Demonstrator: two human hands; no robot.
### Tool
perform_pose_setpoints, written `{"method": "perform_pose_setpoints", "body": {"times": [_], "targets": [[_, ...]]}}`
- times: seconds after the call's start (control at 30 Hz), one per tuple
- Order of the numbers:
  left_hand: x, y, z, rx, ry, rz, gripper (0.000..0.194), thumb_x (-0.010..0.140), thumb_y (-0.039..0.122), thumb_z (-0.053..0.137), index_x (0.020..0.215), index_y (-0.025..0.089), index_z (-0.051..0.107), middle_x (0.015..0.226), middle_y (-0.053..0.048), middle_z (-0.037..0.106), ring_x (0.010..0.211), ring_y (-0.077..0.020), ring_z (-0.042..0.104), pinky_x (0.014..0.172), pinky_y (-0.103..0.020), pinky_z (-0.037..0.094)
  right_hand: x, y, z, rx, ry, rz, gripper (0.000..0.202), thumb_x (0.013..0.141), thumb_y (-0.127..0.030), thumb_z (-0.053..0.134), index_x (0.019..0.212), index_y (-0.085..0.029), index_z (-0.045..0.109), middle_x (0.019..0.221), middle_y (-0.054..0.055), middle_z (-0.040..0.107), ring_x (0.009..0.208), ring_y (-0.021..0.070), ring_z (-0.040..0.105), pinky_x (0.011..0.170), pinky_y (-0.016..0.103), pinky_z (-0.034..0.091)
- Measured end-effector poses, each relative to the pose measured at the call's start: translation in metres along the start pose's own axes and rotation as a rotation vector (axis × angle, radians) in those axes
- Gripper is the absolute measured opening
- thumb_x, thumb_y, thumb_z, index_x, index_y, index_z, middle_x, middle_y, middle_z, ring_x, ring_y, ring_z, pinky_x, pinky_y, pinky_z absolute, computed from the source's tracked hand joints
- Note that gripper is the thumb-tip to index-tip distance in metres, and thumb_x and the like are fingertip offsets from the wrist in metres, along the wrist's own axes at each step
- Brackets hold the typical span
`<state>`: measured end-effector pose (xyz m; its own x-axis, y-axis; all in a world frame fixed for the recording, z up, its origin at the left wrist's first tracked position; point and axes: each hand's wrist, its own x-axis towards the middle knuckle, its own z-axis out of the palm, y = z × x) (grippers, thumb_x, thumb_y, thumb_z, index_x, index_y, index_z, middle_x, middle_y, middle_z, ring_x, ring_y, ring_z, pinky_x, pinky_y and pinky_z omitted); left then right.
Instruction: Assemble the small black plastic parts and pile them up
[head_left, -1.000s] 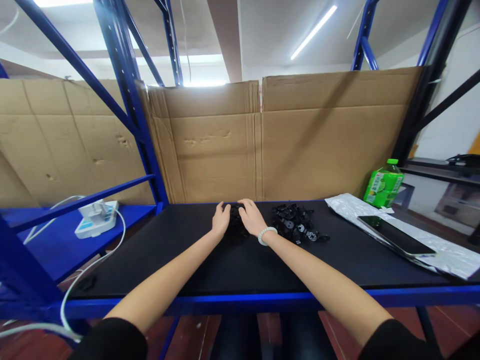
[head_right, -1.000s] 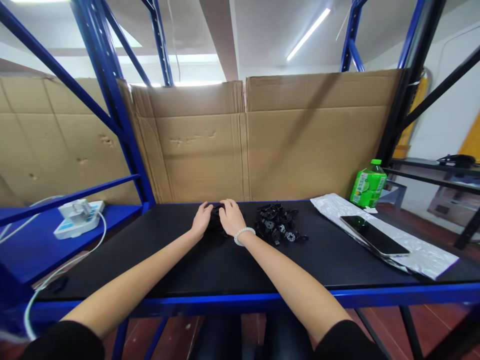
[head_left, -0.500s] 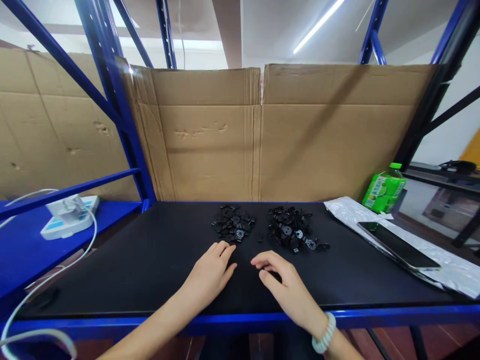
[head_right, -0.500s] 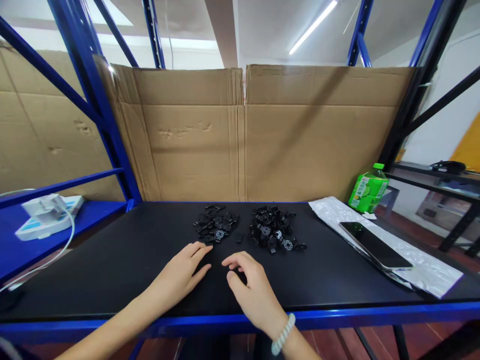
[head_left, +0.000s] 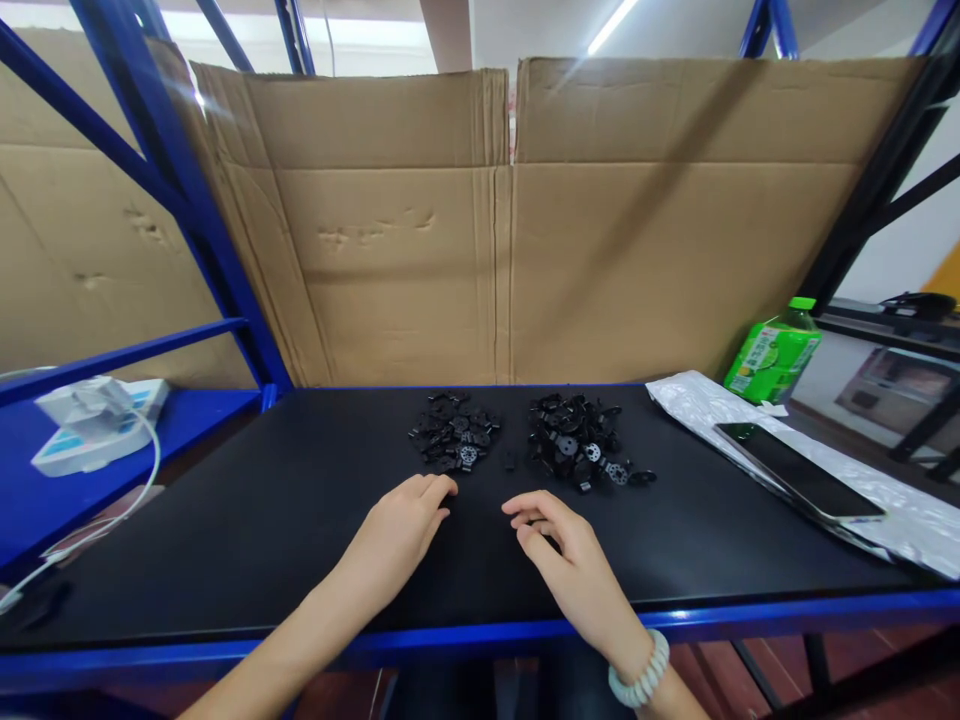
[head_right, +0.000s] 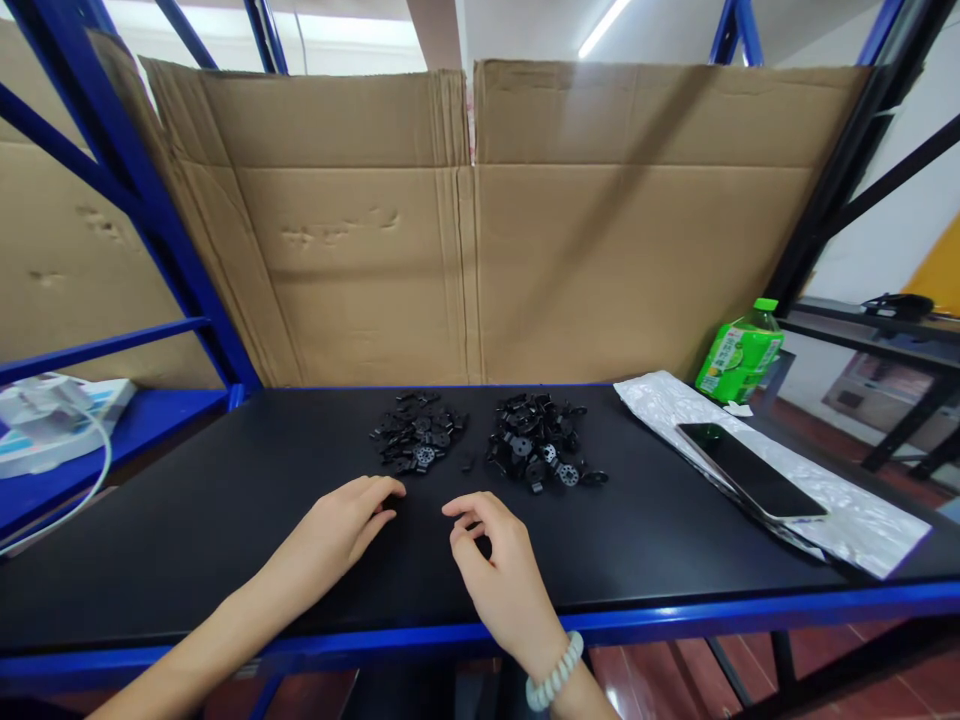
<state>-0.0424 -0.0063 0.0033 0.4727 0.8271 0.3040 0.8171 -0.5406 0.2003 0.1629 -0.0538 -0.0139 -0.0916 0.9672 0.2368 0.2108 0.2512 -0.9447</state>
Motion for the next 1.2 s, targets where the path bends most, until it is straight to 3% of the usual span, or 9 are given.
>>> {"method": "perform_pose_setpoints", "body": {"times": [0.13, 0.23, 0.4, 0.53, 0.63, 0.77, 0.97, 1.2], "targets": [[0.009, 0.015, -0.008, -0.361, 0.068, 0.137, 0.030, 0.083, 0.010, 0.058, 0.111, 0.017, 0.065, 0.091, -0.005, 0.067, 0.072, -0.0152, 0.063, 0.071, -0.028, 0.054, 0.003, 0.000, -0.008, 0.280, -0.055, 0.095, 0.037, 0.082, -0.026, 0.055, 0.119, -0.020, 0.050, 0.112, 0.008, 0.058, 0.100, 0.0195, 0.057, 0.090, 0.038, 0.046], [0.027, 0.028, -0.014, -0.643, 0.088, 0.251, 0.022, 0.083, 0.016, 0.060, 0.103, 0.018, 0.070, 0.094, -0.005, 0.068, 0.071, -0.0125, 0.063, 0.065, -0.023, 0.054, 0.015, -0.009, -0.023, 0.553, -0.282, 0.270, 0.050, 0.077, -0.026, 0.064, 0.123, -0.020, 0.047, 0.113, 0.010, 0.057, 0.105, 0.0214, 0.057, 0.090, 0.040, 0.046], [0.056, 0.039, -0.004, -0.874, 0.159, 0.265, 0.018, 0.077, 0.021, 0.070, 0.093, 0.017, 0.074, 0.086, -0.006, 0.072, 0.074, -0.0156, 0.067, 0.071, -0.026, 0.057, 0.050, -0.018, -0.046, 0.705, -0.642, 0.324, 0.030, 0.077, -0.022, 0.062, 0.106, -0.013, 0.060, 0.098, 0.010, 0.065, 0.095, 0.0220, 0.064, 0.086, 0.038, 0.046], [0.060, 0.036, 0.010, -0.917, 0.188, 0.260, 0.018, 0.077, 0.017, 0.069, 0.094, 0.014, 0.075, 0.087, -0.009, 0.073, 0.074, -0.0167, 0.069, 0.070, -0.027, 0.058, 0.067, -0.001, -0.046, 0.688, -0.777, 0.315, 0.023, 0.079, -0.024, 0.058, 0.096, -0.009, 0.063, 0.091, 0.011, 0.066, 0.079, 0.0175, 0.065, 0.076, 0.031, 0.047], [0.055, 0.031, 0.016, -0.908, 0.184, 0.264, 0.017, 0.075, 0.015, 0.071, 0.091, 0.015, 0.076, 0.085, -0.008, 0.073, 0.072, -0.0163, 0.067, 0.067, -0.025, 0.057, 0.070, 0.011, -0.040, 0.708, -0.815, 0.337, 0.023, 0.079, -0.026, 0.055, 0.092, -0.008, 0.063, 0.088, 0.011, 0.065, 0.072, 0.0148, 0.063, 0.070, 0.029, 0.047], [0.049, 0.029, 0.019, -0.862, 0.201, 0.275, 0.016, 0.073, 0.017, 0.074, 0.089, 0.016, 0.077, 0.080, -0.007, 0.072, 0.069, -0.0157, 0.065, 0.064, -0.025, 0.054, 0.066, 0.011, -0.034, 0.691, -0.748, 0.345, 0.019, 0.076, -0.020, 0.058, 0.092, -0.010, 0.062, 0.078, 0.005, 0.061, 0.070, 0.0147, 0.061, 0.068, 0.030, 0.048], [0.048, 0.031, 0.024, -0.808, 0.174, 0.293, 0.019, 0.071, 0.014, 0.073, 0.090, 0.016, 0.076, 0.081, -0.007, 0.071, 0.062, -0.0141, 0.064, 0.064, -0.025, 0.054, 0.063, 0.008, -0.035, 0.676, -0.709, 0.335, 0.023, 0.070, -0.011, 0.057, 0.092, -0.014, 0.059, 0.086, 0.002, 0.058, 0.076, 0.0156, 0.064, 0.076, 0.035, 0.048], [0.048, 0.035, 0.027, -0.789, 0.122, 0.265, 0.016, 0.069, 0.013, 0.071, 0.083, 0.017, 0.076, 0.074, -0.004, 0.068, 0.052, -0.0111, 0.059, 0.058, -0.023, 0.052, 0.064, 0.012, -0.030, 0.683, -0.718, 0.347, 0.028, 0.064, -0.007, 0.054, 0.090, -0.015, 0.057, 0.083, -0.001, 0.059, 0.066, 0.0114, 0.062, 0.073, 0.032, 0.049]]}}
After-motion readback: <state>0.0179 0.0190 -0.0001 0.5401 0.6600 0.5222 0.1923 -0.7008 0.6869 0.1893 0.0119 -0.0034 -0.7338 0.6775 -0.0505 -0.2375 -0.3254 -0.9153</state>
